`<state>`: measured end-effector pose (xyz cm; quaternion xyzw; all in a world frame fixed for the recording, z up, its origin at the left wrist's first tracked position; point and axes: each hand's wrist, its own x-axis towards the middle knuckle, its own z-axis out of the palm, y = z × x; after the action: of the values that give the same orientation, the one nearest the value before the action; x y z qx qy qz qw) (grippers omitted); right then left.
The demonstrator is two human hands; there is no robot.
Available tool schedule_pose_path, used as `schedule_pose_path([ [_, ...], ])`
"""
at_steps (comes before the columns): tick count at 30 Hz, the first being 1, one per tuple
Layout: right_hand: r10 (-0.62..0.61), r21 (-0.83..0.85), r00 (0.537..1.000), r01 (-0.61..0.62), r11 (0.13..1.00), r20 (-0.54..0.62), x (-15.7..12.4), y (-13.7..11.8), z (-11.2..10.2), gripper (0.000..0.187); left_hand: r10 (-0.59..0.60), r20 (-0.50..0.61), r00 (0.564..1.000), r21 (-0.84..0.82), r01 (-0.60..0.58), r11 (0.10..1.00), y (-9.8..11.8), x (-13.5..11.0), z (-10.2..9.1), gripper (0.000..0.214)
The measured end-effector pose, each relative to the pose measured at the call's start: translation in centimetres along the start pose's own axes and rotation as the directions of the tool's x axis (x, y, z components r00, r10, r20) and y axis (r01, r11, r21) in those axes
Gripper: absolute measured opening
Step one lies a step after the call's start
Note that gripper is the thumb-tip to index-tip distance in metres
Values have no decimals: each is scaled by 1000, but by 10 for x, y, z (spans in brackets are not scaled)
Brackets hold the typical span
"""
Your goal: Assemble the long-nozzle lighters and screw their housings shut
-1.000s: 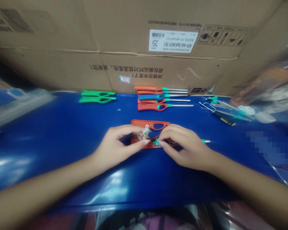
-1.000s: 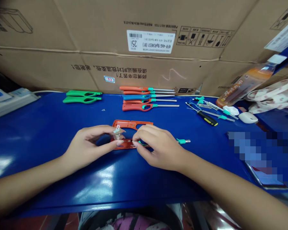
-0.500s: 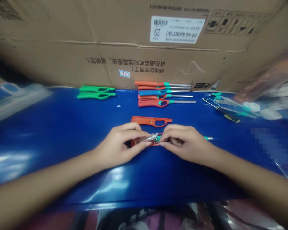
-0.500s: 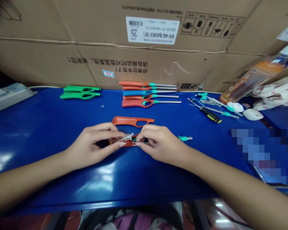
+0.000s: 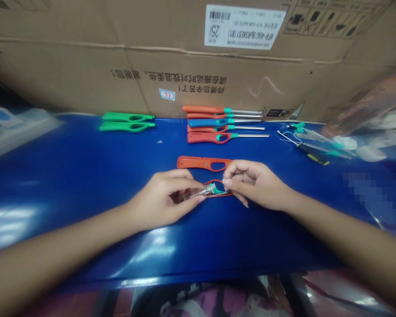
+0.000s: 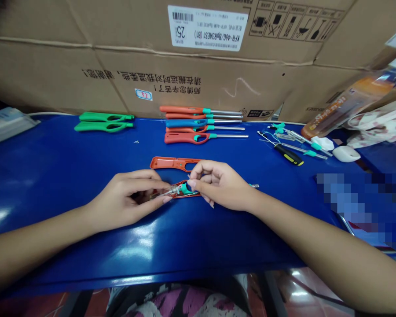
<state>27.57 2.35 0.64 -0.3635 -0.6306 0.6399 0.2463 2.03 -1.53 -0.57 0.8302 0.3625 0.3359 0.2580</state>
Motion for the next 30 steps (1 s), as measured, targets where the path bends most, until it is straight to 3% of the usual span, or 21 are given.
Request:
schedule_pose_path([
  [8, -46, -268, 994, 70, 961, 97, -2, 1, 3, 16, -1, -5, 1000, -5, 1, 1000, -5, 1, 1, 17],
  [14, -108, -263, 992, 123, 957, 69, -1, -1, 5, 21, -22, -17, 1000, -34, 22, 999, -4, 3, 1, 16],
  [30, -84, -261, 995, 97, 961, 61, 1, -1, 3, 20, 2, 3, 1000, -53, -2, 999, -2, 4, -1, 18],
])
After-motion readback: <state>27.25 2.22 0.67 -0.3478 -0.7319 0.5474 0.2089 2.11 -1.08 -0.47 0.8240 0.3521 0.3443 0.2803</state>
